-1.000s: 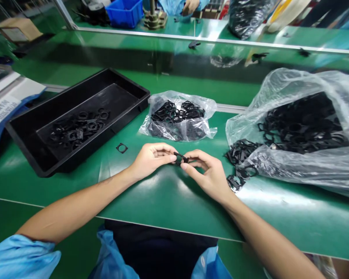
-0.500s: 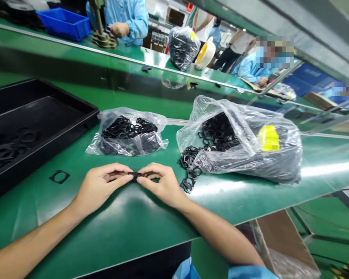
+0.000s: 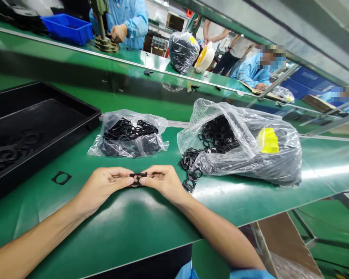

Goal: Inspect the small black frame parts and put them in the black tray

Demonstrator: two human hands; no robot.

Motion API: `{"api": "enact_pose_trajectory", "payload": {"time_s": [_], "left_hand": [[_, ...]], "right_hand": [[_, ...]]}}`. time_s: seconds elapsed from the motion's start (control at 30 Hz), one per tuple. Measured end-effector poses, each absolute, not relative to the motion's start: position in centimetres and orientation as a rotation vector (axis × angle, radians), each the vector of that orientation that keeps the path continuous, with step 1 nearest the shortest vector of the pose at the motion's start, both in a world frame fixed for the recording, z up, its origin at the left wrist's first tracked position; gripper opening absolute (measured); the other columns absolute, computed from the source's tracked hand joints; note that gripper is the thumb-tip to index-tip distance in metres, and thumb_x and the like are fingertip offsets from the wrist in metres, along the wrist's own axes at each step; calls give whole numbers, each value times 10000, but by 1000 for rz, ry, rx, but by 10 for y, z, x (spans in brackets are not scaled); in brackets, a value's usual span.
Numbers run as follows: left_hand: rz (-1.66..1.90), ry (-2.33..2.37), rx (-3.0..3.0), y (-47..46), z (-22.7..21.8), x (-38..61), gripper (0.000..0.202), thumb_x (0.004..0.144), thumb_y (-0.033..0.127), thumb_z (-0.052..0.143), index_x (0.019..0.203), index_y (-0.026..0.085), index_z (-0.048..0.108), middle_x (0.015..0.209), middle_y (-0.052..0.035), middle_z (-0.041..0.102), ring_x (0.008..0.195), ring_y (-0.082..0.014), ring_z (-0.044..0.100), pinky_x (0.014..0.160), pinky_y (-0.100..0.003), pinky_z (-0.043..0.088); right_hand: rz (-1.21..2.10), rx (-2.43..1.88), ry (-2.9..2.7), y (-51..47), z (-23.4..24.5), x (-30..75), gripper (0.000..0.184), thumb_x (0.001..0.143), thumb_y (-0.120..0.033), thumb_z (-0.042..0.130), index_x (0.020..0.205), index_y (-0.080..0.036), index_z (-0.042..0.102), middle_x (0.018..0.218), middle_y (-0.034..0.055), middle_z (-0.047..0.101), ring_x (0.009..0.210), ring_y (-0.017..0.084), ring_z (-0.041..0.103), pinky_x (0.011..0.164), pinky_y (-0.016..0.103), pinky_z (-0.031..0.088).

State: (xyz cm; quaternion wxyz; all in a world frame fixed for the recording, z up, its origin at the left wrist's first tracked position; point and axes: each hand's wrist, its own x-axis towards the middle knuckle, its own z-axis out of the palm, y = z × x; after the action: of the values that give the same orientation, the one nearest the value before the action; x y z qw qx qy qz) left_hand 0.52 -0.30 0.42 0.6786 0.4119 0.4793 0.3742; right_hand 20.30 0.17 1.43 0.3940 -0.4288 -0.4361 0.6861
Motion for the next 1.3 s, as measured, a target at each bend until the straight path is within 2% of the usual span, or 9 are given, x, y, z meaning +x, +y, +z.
{"api": "enact_pose_trajectory", "payload": {"time_s": [0.17,0.27,0.33,0.6,0.93,1.1,1.3], "left_hand": [[877,1004,836,-4,5,8,377,620,415,910,846,133,803,817,-100,792,794,-220,759,802,-314,633],[896,990,822,-3,6,8,337,626,373,914,837,137,799,821,-94,792,772,-192,748,781,-290,623],[885,970,838,-1,6,7,316,623,350,917,820,136,795,819,-94,792,757,-183,739,775,-286,615],[863,984,939,8,11,1,241,611,292,908,750,133,792,780,-83,787,771,-214,744,859,-381,608],[858,952,988,10,9,1,275,624,315,911,805,137,806,840,-75,789,814,-204,746,874,-355,611],[834,898,885,11,4,-1,345,620,353,927,826,117,784,816,-79,777,752,-186,742,810,-339,617],[818,867,883,13,5,-2,388,618,386,927,826,111,748,779,-65,753,691,-169,726,732,-316,611]], "right_hand": [[1676,-1128,-1085,1,18,201,379,525,-443,934,673,-168,718,714,-6,729,649,126,664,734,286,563],[1698,-1152,-1062,1,20,199,386,509,-440,941,662,-168,715,685,-5,728,632,125,670,711,276,572],[1718,-1156,-1051,2,22,198,369,518,-429,941,647,-166,716,680,1,731,619,122,669,688,267,575],[1663,-1174,-1141,7,24,199,318,580,-404,932,634,-163,731,676,30,742,627,138,681,676,275,589],[1600,-1200,-1217,10,21,201,345,600,-449,915,705,-169,744,720,44,752,641,164,695,698,326,615],[1635,-1192,-1176,11,24,199,357,581,-453,927,648,-169,722,639,18,708,576,134,656,647,290,597],[1663,-1194,-1176,10,26,199,376,556,-460,939,655,-169,724,653,19,709,583,137,659,651,294,593]]}}
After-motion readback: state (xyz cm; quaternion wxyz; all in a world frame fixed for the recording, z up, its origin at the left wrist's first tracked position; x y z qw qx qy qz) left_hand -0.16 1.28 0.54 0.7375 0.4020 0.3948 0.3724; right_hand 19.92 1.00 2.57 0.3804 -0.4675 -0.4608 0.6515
